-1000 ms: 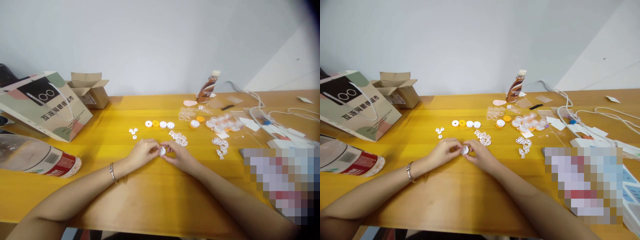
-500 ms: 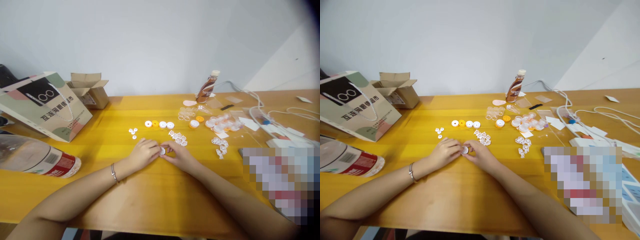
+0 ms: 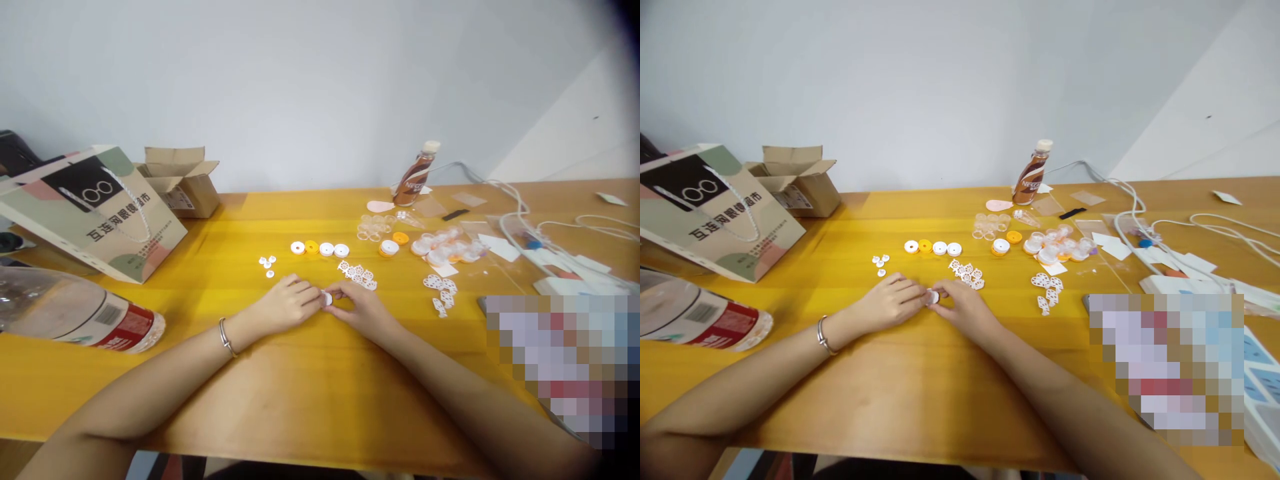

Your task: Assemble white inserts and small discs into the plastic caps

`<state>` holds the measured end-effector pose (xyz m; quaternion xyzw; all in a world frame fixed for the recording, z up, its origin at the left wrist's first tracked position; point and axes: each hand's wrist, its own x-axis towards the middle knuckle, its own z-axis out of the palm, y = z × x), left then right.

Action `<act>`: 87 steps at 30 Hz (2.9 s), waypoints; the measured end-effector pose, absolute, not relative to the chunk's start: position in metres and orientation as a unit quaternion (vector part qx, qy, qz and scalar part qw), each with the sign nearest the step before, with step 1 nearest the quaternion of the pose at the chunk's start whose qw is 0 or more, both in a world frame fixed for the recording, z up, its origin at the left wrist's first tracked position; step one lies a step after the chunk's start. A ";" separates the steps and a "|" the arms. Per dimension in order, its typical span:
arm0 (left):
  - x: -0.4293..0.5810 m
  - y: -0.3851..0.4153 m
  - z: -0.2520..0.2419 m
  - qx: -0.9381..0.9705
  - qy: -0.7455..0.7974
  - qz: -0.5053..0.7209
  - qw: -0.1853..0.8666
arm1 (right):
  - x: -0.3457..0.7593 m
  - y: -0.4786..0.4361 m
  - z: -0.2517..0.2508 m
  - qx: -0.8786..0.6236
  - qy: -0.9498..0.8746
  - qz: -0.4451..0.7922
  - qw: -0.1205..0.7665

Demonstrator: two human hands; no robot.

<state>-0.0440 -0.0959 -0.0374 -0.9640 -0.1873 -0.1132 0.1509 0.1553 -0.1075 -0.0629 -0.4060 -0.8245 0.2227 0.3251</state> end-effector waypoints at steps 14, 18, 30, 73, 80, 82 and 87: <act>-0.050 -0.088 -0.049 -0.956 -0.224 -0.191 -0.002 | 0.157 -0.107 -0.067 -0.406 -0.829 0.183 0.338; -0.049 -0.088 -0.051 -0.955 -0.218 -0.202 -0.001 | 0.157 -0.108 -0.067 -0.395 -0.834 0.169 0.345; -0.049 -0.090 -0.045 -0.963 -0.199 -0.182 0.024 | 0.156 -0.109 -0.067 -0.380 -0.849 0.145 0.336; -0.038 -0.092 -0.011 -0.900 -0.313 -0.286 -0.100 | 0.135 -0.117 -0.055 -0.404 -0.527 0.556 0.500; -0.089 -0.085 0.010 -0.923 -0.288 -0.056 -0.250 | 0.136 -0.114 -0.059 -0.438 -0.529 0.541 0.486; -0.103 -0.084 0.007 -0.915 -0.302 -0.034 -0.265 | 0.137 -0.112 -0.061 -0.436 -0.533 0.547 0.476; -0.113 -0.080 -0.005 -0.892 -0.340 -0.037 -0.296 | 0.138 -0.110 -0.064 -0.433 -0.547 0.548 0.461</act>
